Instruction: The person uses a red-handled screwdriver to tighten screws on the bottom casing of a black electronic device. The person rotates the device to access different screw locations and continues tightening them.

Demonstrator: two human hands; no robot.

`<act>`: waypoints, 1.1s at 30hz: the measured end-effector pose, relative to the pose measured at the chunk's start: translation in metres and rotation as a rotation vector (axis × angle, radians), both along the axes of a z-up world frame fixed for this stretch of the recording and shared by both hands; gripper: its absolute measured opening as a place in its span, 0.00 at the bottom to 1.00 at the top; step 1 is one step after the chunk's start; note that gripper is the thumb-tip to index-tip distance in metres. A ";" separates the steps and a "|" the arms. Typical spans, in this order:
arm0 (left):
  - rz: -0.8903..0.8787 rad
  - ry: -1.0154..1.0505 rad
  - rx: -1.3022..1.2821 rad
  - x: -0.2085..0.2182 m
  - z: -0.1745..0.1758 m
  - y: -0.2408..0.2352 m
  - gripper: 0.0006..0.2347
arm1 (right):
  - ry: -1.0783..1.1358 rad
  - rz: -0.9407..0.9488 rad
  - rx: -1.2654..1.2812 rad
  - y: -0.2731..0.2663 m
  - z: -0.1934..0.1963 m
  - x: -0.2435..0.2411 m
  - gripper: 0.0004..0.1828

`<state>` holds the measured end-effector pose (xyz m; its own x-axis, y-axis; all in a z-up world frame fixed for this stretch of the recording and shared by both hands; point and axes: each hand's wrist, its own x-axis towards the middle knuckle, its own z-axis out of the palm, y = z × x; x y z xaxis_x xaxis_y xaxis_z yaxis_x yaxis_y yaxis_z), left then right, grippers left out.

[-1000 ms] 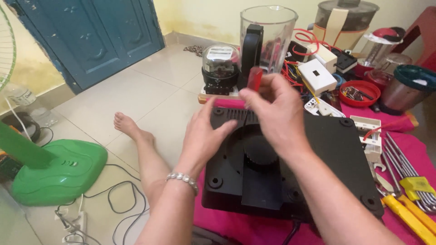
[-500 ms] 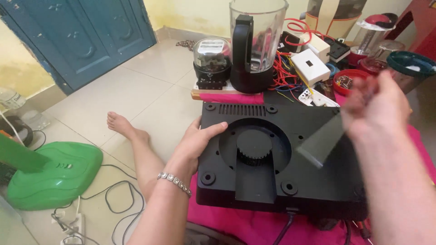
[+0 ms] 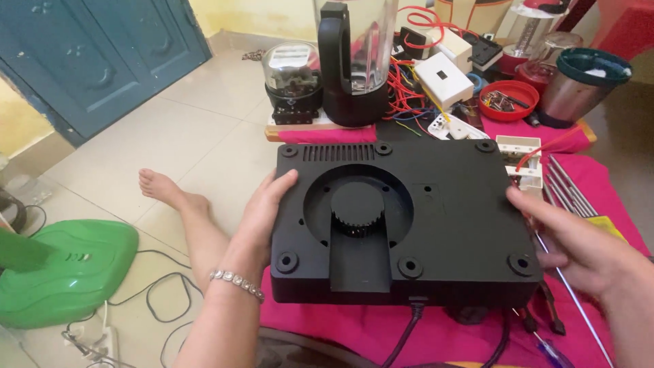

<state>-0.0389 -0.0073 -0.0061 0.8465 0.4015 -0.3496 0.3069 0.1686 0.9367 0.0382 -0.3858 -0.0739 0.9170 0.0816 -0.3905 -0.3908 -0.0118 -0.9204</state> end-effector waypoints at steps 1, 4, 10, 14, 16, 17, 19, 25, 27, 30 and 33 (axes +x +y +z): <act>-0.002 0.004 -0.001 0.000 -0.002 0.001 0.29 | 0.004 -0.002 -0.001 -0.008 -0.009 -0.003 0.18; -0.011 -0.042 0.004 0.002 -0.003 0.000 0.28 | 0.086 -0.056 0.119 -0.027 -0.027 -0.014 0.11; 0.070 -0.015 0.025 -0.001 0.004 -0.009 0.25 | -0.040 -0.022 0.066 -0.007 -0.002 -0.011 0.12; 0.118 -0.133 -0.060 0.010 0.016 -0.016 0.22 | -0.150 -0.055 0.005 -0.006 0.012 0.026 0.14; 0.119 -0.192 -0.086 0.024 0.020 -0.019 0.21 | -0.181 -0.068 -0.012 0.003 0.025 0.042 0.18; 0.128 -0.201 -0.099 0.031 0.019 -0.020 0.20 | -0.171 -0.090 -0.076 0.008 0.031 0.049 0.17; 0.138 -0.199 -0.114 0.041 0.015 -0.022 0.20 | -0.149 -0.111 -0.145 0.017 0.037 0.055 0.18; 0.126 -0.150 -0.103 0.046 0.003 -0.024 0.20 | -0.074 -0.139 -0.266 0.030 0.045 0.044 0.27; 0.129 -0.124 -0.108 0.044 -0.007 -0.021 0.18 | -0.044 -0.131 -0.286 0.031 0.040 0.040 0.28; 0.123 -0.092 -0.087 0.032 0.000 -0.029 0.20 | -0.077 -0.131 -0.238 0.020 0.018 0.042 0.24; 0.054 -0.108 -0.023 0.036 0.002 -0.028 0.22 | -0.056 -0.127 -0.212 0.021 0.019 0.035 0.23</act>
